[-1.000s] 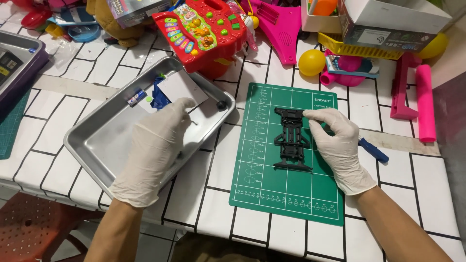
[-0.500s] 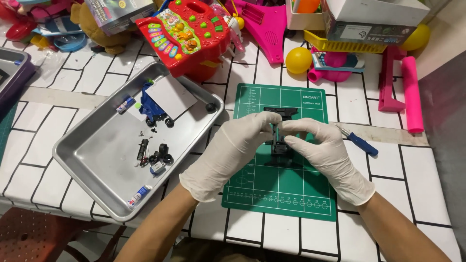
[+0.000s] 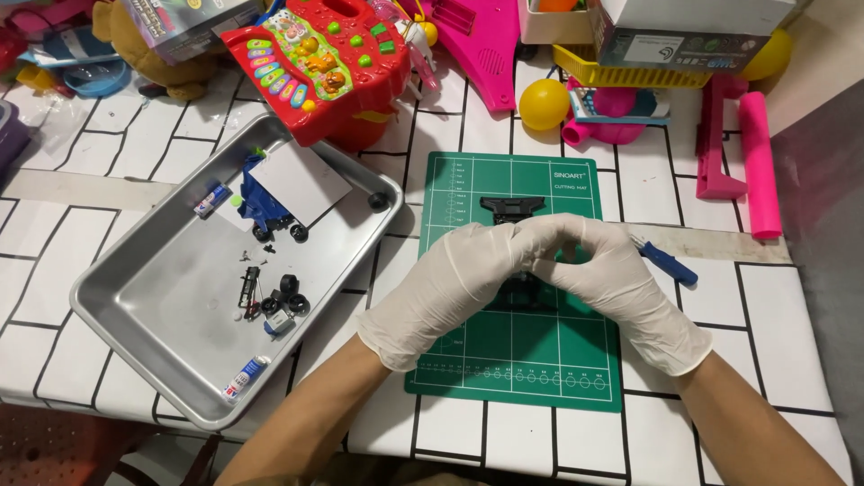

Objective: The person places a packaged toy car on a shelf, then unpacks a new toy car kit from a box. They remove the plastic parts and chassis from the packaging and begin assembling the car's frame on a green cutting mat, attaching wheels and a motor component.

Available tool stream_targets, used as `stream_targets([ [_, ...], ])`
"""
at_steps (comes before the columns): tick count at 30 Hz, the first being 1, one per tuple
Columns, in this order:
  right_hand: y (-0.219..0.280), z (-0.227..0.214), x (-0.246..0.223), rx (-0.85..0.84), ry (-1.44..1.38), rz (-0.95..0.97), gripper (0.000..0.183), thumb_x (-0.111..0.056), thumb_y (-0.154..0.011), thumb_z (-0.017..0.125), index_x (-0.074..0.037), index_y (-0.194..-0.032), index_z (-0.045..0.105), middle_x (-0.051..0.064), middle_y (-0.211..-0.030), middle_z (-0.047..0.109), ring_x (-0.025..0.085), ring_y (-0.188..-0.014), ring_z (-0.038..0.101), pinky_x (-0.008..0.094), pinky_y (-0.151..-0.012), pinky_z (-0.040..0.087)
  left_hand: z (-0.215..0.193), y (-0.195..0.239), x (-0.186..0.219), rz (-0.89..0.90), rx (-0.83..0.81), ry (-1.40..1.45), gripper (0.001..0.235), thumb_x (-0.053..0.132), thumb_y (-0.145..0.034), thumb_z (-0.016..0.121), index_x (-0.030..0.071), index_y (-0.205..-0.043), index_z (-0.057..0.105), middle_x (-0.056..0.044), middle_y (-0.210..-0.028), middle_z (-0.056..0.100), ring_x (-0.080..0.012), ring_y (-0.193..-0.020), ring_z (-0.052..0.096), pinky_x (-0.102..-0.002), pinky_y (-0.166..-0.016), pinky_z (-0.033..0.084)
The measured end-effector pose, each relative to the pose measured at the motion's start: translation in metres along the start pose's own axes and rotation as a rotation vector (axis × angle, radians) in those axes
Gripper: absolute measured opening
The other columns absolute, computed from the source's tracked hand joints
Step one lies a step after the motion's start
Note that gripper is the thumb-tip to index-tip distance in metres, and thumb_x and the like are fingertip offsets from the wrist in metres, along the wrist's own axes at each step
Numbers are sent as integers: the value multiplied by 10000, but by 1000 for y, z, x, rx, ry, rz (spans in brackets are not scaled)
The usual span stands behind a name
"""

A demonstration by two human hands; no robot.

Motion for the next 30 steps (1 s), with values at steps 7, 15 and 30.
stream_targets([
  [7,-2,5,-24,-72,56,87,409,43,-774,795,-146,-1136,818,63,-881,809,140,-791,634,288,-764,444,8,1,-10,-25,-49,-147,508,325,-915,693,166,-1356,498,-57,-1013,616,-262,-928,676,-394,-843,544],
  [15,-3,4,-5,-103,127,49,513,38,-758,794,-177,-1224,787,47,-819,822,140,-714,666,267,-728,430,19,5,-31,-60,-89,-233,726,522,-820,779,215,-1401,469,-37,-1092,571,-253,-997,655,-395,-885,531],
  [30,2,11,10,-108,286,-117,649,37,-744,798,-208,-1341,727,6,-832,814,166,-707,700,306,-825,488,39,11,-44,-104,-178,-156,833,619,-677,857,125,-1288,579,-114,-1081,604,-327,-1026,683,-441,-889,550],
])
Point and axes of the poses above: each hand's wrist, its own y-axis away from the middle knuckle, its own z-axis out of the palm, x = y × z, the point moved 7 cm from there along -y, towards the middle knuckle
